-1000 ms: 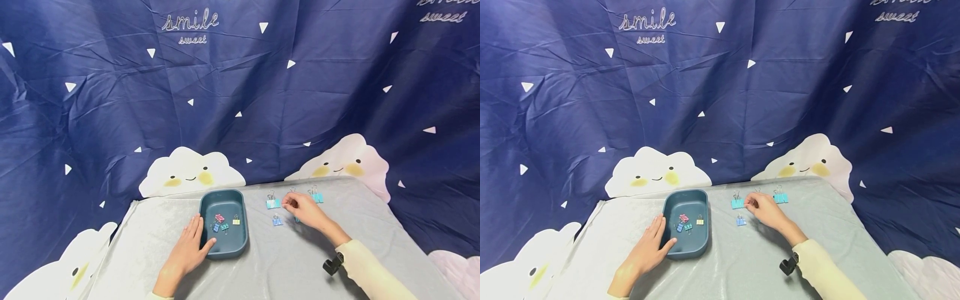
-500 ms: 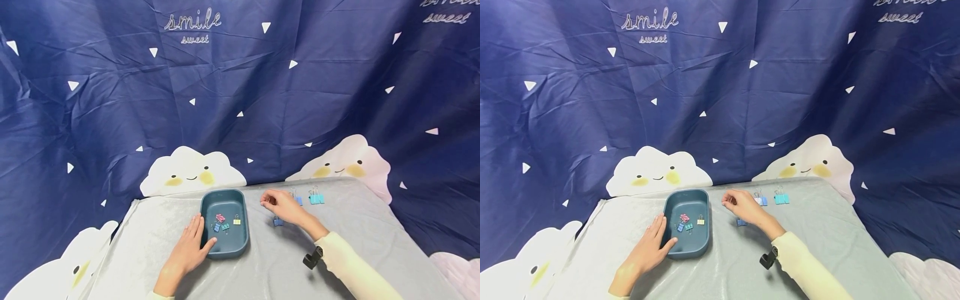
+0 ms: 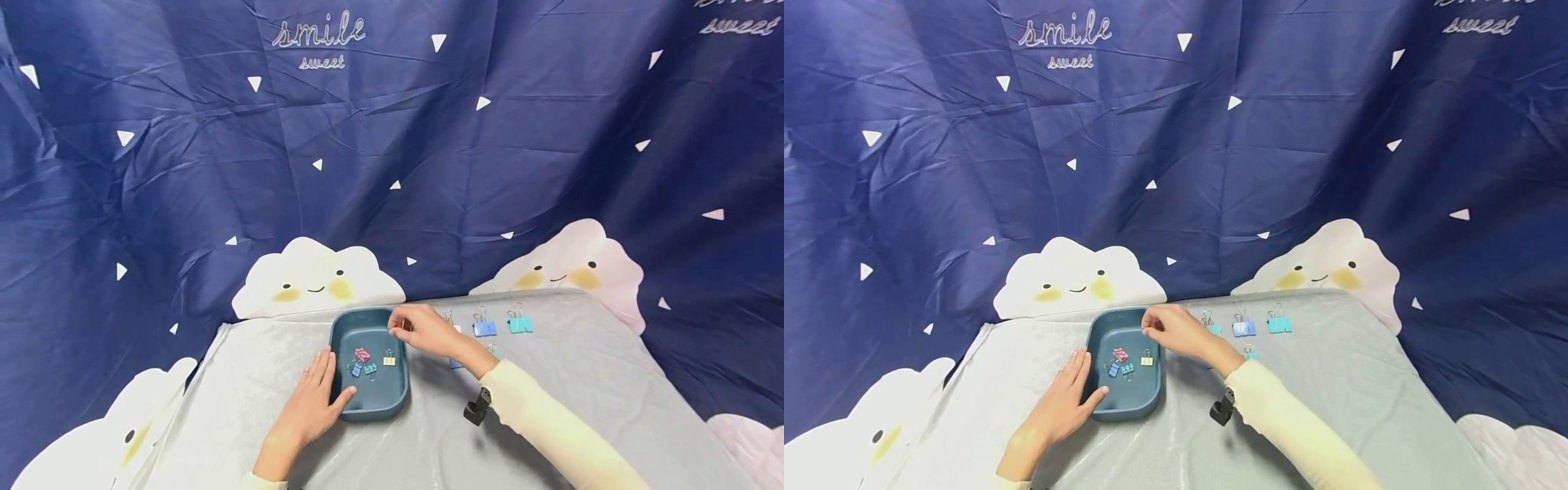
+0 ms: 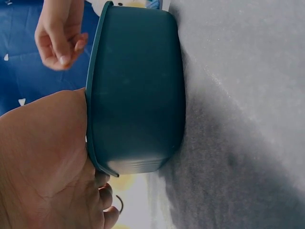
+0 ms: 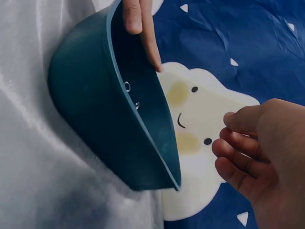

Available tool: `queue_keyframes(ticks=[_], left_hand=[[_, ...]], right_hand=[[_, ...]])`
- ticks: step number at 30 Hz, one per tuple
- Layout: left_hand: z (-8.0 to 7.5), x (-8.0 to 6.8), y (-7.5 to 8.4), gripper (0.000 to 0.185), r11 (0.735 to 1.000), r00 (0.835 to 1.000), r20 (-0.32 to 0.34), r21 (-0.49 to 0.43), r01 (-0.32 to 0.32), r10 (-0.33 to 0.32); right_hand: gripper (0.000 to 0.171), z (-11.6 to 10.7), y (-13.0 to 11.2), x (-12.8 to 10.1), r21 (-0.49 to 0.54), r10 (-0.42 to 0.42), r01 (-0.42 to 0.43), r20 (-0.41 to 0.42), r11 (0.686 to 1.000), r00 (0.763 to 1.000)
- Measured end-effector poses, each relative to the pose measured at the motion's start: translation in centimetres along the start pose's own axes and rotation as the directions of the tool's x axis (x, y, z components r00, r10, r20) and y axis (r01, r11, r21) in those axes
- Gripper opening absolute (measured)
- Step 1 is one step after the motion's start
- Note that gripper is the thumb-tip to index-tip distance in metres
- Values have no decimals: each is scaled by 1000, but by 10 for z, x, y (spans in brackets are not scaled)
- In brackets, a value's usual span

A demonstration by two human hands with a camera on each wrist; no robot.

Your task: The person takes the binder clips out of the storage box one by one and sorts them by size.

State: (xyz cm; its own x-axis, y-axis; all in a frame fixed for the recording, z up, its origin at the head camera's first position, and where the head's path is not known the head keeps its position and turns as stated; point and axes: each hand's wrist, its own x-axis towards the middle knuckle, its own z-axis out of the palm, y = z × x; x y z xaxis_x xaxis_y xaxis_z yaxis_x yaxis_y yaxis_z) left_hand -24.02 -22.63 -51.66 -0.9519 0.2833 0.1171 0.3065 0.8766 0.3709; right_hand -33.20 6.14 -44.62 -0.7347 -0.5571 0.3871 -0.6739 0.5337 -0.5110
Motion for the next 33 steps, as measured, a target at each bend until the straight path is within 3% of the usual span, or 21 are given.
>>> queue_keyframes(ticks=[20,28,33], left_hand=[[4,-3,2,88,1000,1000,-17,14,-1,1],[5,-3,3,86,1000,1000,-17,9,3,-3],[4,-2,4,86,1000,1000,-10,12,-1,1]], right_hand=[[6,42,-21,49,-115,-56,80,194,990,979],[9,59,-19,66,-126,-19,54,267,991,964],[9,70,-13,74,-186,11,48,306,981,952]])
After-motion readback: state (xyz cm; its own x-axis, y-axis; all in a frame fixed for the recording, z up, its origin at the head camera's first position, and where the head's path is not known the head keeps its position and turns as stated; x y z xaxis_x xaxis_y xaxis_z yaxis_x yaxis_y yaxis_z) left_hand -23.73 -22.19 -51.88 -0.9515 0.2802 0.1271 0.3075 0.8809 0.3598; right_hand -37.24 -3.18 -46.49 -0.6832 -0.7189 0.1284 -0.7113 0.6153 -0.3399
